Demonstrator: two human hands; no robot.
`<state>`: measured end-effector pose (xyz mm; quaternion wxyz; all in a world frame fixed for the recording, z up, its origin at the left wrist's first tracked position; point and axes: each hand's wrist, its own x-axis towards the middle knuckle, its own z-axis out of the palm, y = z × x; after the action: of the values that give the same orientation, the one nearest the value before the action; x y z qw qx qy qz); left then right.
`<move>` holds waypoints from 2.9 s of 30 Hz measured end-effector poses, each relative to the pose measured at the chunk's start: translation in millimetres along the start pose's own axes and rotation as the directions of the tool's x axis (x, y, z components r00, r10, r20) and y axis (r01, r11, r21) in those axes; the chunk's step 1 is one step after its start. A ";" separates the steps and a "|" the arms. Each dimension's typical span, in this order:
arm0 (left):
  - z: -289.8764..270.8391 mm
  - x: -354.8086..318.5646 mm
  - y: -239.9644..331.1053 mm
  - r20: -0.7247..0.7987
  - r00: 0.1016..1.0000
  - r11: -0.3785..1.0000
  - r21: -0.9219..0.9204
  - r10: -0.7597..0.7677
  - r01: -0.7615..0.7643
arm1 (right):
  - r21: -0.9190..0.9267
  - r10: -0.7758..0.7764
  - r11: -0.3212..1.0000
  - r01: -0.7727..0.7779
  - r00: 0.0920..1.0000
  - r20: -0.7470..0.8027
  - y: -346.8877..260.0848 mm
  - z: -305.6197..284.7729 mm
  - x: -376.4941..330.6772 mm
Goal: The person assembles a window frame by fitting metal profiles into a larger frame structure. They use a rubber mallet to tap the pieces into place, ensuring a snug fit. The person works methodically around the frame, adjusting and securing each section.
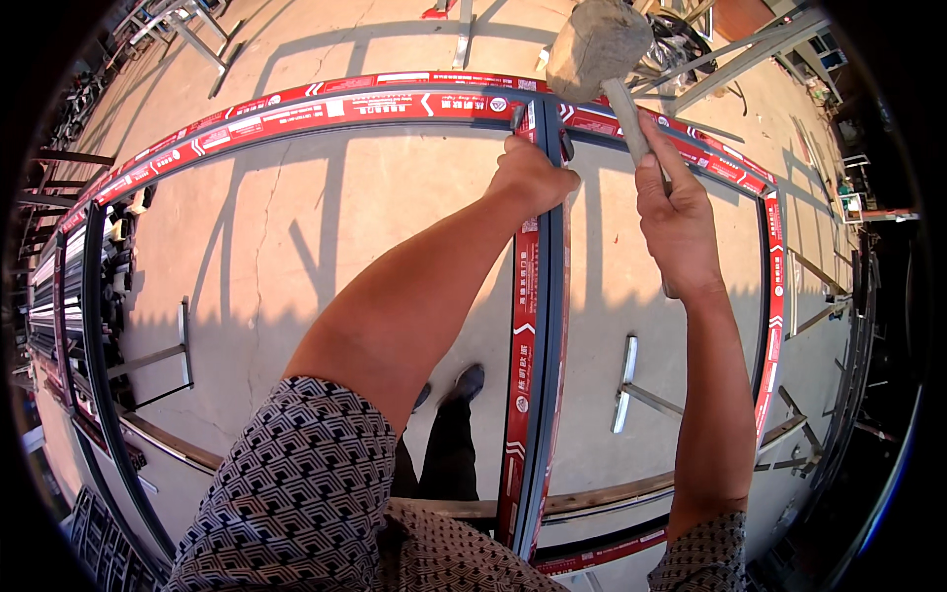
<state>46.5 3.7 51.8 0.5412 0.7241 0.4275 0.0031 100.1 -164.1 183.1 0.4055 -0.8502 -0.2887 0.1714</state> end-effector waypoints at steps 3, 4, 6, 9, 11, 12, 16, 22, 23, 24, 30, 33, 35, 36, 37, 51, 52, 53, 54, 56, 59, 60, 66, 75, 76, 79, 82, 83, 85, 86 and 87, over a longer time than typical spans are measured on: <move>1.5 -1.9 2.4 0.011 1.000 1.000 0.008 -0.006 0.006 | -0.090 -0.138 0.987 0.135 0.990 -0.028 20.1 8.4 2.5; 1.8 -1.9 4.5 0.015 1.000 1.000 0.015 -0.002 0.002 | -0.124 -0.162 0.980 0.158 0.987 -0.020 27.6 10.1 4.6; 2.4 -2.7 3.7 0.011 1.000 1.000 0.015 0.002 -0.002 | -0.143 -0.112 0.983 0.115 0.993 0.025 25.9 7.7 5.6; 1.6 -0.8 0.5 0.019 0.999 0.999 -0.017 -0.049 0.049 | -0.143 -0.082 0.986 0.084 0.996 0.022 23.1 3.7 5.8; 1.6 0.4 0.5 0.023 0.997 0.997 -0.032 -0.073 0.074 | -0.143 -0.059 0.988 0.058 0.998 0.000 19.0 0.5 0.5; 2.7 0.8 1.1 0.023 0.997 0.997 -0.027 -0.070 0.071 | -0.138 -0.094 0.986 0.092 0.996 -0.007 21.8 2.0 -0.9; 7.9 4.8 3.4 0.026 0.996 0.996 -0.029 -0.080 0.080 | -0.184 -0.215 0.959 0.216 0.976 0.025 28.3 12.2 -0.2; 10.7 6.4 -3.6 -0.044 0.999 1.000 0.028 -0.012 0.013 | -0.183 -0.057 0.981 0.062 0.998 0.033 6.6 -6.2 -13.7; 11.7 5.5 -2.7 -0.049 0.999 0.999 0.037 -0.015 0.017 | -0.170 -0.075 0.983 0.076 0.997 0.015 8.7 -7.7 -19.3; 11.9 5.1 -1.4 -0.056 0.998 0.999 0.047 -0.016 0.018 | -0.154 -0.093 0.984 0.092 0.996 -0.005 11.0 -8.9 -25.1; 17.9 -4.9 0.7 -0.137 0.989 0.998 0.011 -0.056 0.058 | -0.173 -0.038 0.984 0.039 0.999 0.009 -1.9 -17.8 -48.0; 25.4 -19.0 -1.8 -0.176 0.983 0.998 -0.023 -0.058 0.054 | -0.187 -0.045 0.981 0.051 0.998 0.038 -8.9 -17.7 -49.0; 30.2 -37.8 -6.7 -0.153 0.986 0.998 -0.041 -0.060 0.055 | -0.201 -0.047 0.978 0.057 0.998 0.053 -13.3 -15.1 -48.9; 31.0 -52.4 -10.6 -0.122 0.990 0.997 -0.046 -0.065 0.060 | -0.210 -0.050 0.976 0.061 0.997 0.057 -16.5 -11.2 -50.2; 31.0 -59.9 -13.2 -0.091 0.993 0.997 -0.050 -0.070 0.065 | -0.218 -0.053 0.974 0.066 0.997 0.062 -18.2 -8.0 -51.0; 22.1 -60.5 -9.6 -0.018 0.999 0.998 -0.053 -0.039 0.038 | -0.054 -0.071 0.996 0.069 0.997 -0.029 -13.3 10.1 -18.5; 23.2 -61.8 -9.8 -0.037 0.999 0.999 -0.037 -0.022 0.021 | -0.083 -0.043 0.996 0.043 0.999 -0.001 -5.4 15.2 -16.7; 24.1 -62.3 -9.6 -0.055 0.998 1.000 -0.019 -0.005 0.004 | -0.113 -0.014 0.993 0.017 1.000 0.026 2.4 19.8 -14.5; 23.1 -63.2 -8.4 -0.044 0.999 1.000 0.011 0.004 -0.003 | -0.146 -0.019 0.989 0.026 0.999 0.050 7.7 21.0 -11.9; 21.8 -64.2 -5.1 -0.019 1.000 0.997 0.071 0.022 -0.021 | -0.146 -0.045 0.988 0.048 0.999 0.021 14.2 12.0 -4.6; 17.0 -65.7 -5.3 -0.005 1.000 0.998 0.055 -0.007 0.007 | -0.156 -0.099 0.983 0.092 0.994 -0.035 9.0 11.5 -7.9; 17.8 -64.6 -6.9 -0.006 1.000 0.999 0.044 -0.001 0.002 | -0.153 -0.140 0.980 0.129 0.988 -0.064 7.7 12.0 -11.4; 17.5 -61.0 -4.5 0.027 0.999 0.999 0.045 -0.018 0.017 | -0.266 -0.057 0.962 0.066 0.998 0.040 8.2 8.8 -27.1; 21.9 -44.9 -13.0 0.031 1.000 0.997 0.074 0.001 -0.004 | -0.246 -0.125 0.965 0.085 0.980 -0.153 -8.9 -3.6 -101.4; 22.8 -41.4 -15.7 0.045 0.999 0.998 0.062 -0.003 0.000 | -0.253 -0.130 0.964 0.084 0.977 -0.167 -4.7 -5.5 -120.9; 19.8 -38.8 -18.6 0.083 0.996 0.999 0.017 -0.034 0.032 | -0.281 -0.041 0.960 -0.010 0.984 -0.175 -1.8 -11.2 -187.4; 17.1 -38.0 -13.2 0.085 0.995 0.997 0.071 -0.048 0.042 | -0.347 -0.071 0.938 0.020 0.988 -0.135 4.5 -4.8 -253.2; 17.2 -33.4 -15.1 0.091 0.994 0.997 0.065 -0.053 0.047 | -0.394 -0.082 0.919 0.037 0.992 -0.099 4.2 0.3 -270.7; 21.6 -23.7 -16.5 0.159 0.986 0.997 0.060 -0.049 0.040 | -0.471 -0.113 0.879 0.078 0.992 -0.046 1.9 13.9 -303.4; 22.7 -21.2 -16.4 0.160 0.986 0.997 0.077 -0.044 0.032 | -0.505 -0.132 0.857 0.104 0.991 -0.020 0.1 22.1 -312.3; 24.1 -21.1 -15.5 0.167 0.985 0.995 0.098 -0.036 0.019 | -0.537 -0.145 0.834 0.123 0.989 0.000 -4.7 31.5 -319.2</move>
<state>34.8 -27.5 39.3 0.5402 0.7409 0.3897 -0.0862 -165.3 -344.2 185.8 0.1689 -0.9105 -0.3756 0.0379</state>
